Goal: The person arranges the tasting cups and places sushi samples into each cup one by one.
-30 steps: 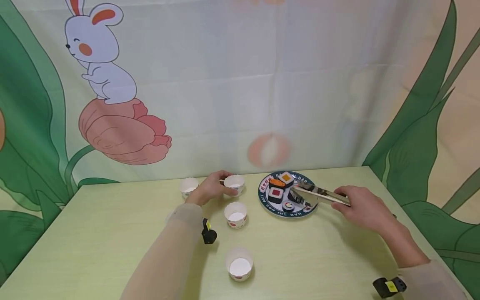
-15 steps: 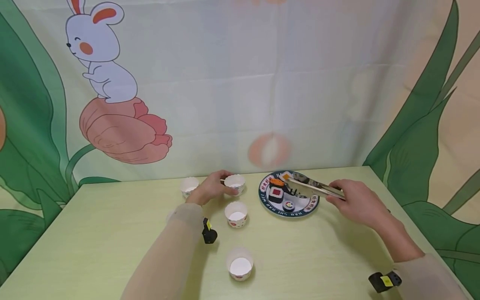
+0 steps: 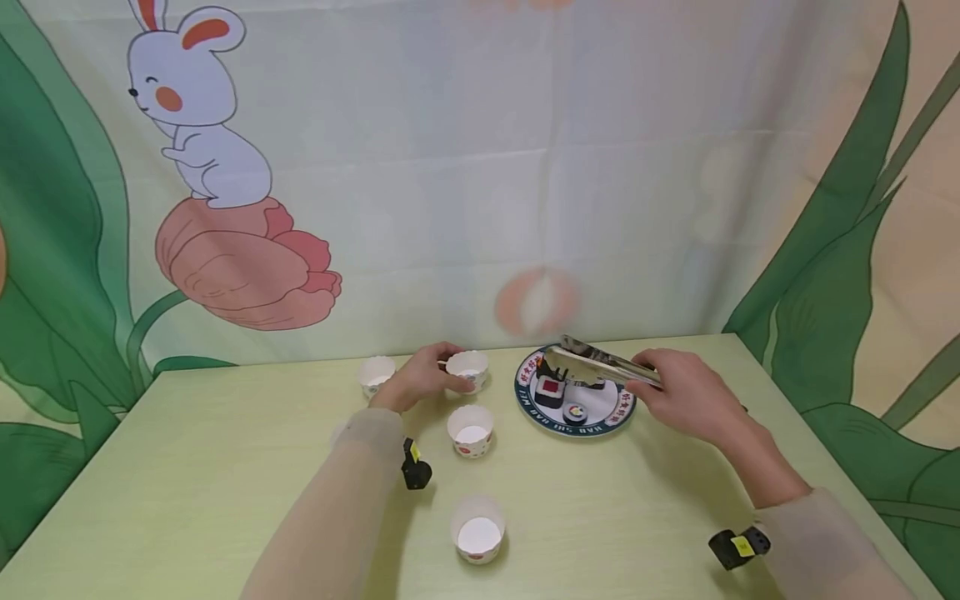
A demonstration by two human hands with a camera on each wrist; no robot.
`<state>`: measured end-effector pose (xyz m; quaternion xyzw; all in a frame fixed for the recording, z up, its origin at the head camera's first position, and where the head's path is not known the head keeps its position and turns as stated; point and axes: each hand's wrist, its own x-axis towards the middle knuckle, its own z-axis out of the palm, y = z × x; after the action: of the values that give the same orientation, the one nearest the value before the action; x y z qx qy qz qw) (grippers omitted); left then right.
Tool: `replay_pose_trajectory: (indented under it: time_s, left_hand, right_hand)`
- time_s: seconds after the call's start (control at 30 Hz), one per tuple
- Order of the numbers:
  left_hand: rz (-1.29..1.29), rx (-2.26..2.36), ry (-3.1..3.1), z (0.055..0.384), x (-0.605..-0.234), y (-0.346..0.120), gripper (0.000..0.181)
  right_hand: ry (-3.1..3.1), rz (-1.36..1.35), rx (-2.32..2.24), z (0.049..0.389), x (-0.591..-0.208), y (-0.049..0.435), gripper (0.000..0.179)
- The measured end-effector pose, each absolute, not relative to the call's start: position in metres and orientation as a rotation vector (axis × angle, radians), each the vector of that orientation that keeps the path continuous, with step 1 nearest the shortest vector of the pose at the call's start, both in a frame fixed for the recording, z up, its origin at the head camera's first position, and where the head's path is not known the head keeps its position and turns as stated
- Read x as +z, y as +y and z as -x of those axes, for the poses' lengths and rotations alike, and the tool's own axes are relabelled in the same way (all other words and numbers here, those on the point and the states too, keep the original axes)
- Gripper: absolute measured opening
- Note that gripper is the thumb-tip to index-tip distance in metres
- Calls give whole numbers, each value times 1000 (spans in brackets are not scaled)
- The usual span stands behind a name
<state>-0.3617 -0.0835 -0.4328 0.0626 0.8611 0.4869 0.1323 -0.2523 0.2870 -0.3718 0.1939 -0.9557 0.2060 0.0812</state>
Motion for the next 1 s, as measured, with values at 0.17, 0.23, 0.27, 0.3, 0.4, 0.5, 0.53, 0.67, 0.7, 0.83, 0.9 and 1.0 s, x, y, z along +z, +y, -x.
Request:
replay_pose_trajectory:
  time_s: [0.17,0.23,0.27,0.3,0.4,0.5,0.53,0.67,0.7,0.83,0.9,1.0]
  left_hand:
    - [-184,1422,2492,363,-435,-84,66]
    - [-190,1424,2489,364,-435,-84,66]
    - [-190,1427,2488,364,-435,-84,67]
    - [-189,1429,2487,364,-436,-84,67]
    - [-185,1433,2485,364,-437,-85,67]
    - [-181,1439,2479,364,-436,-85,68]
    - [-184,1441,2477,364,-436,-84,69]
    - [-191,1456,2467,363,-435,-84,68]
    - [-192,1457,2467,363,-435,-84,68]
    - [-201,1462,2467,361,-434,-84,68]
    - [-208,1460,2470,362,-434,-84,68]
    - [-214,1462,2471,362,-435,-84,68]
  right_hand:
    - [-2860,-587,623,257,-369,275,32]
    - [-2865,-579,634,259,-370,270,33]
    - [-2868,-576,642,260,-370,268,33]
    - [-2870,-577,651,262,-370,266,33]
    - [-2861,-595,670,266,-372,260,32]
    - [-2852,-608,687,269,-374,254,30]
    - [-2855,-606,694,270,-374,252,30]
    - [-2875,-596,713,273,-378,243,29]
    - [-2878,-598,713,273,-378,240,29]
    - [-2871,-611,698,276,-379,232,29]
    - [-2862,-619,702,278,-380,228,27]
    - [-2847,-634,707,282,-382,223,24]
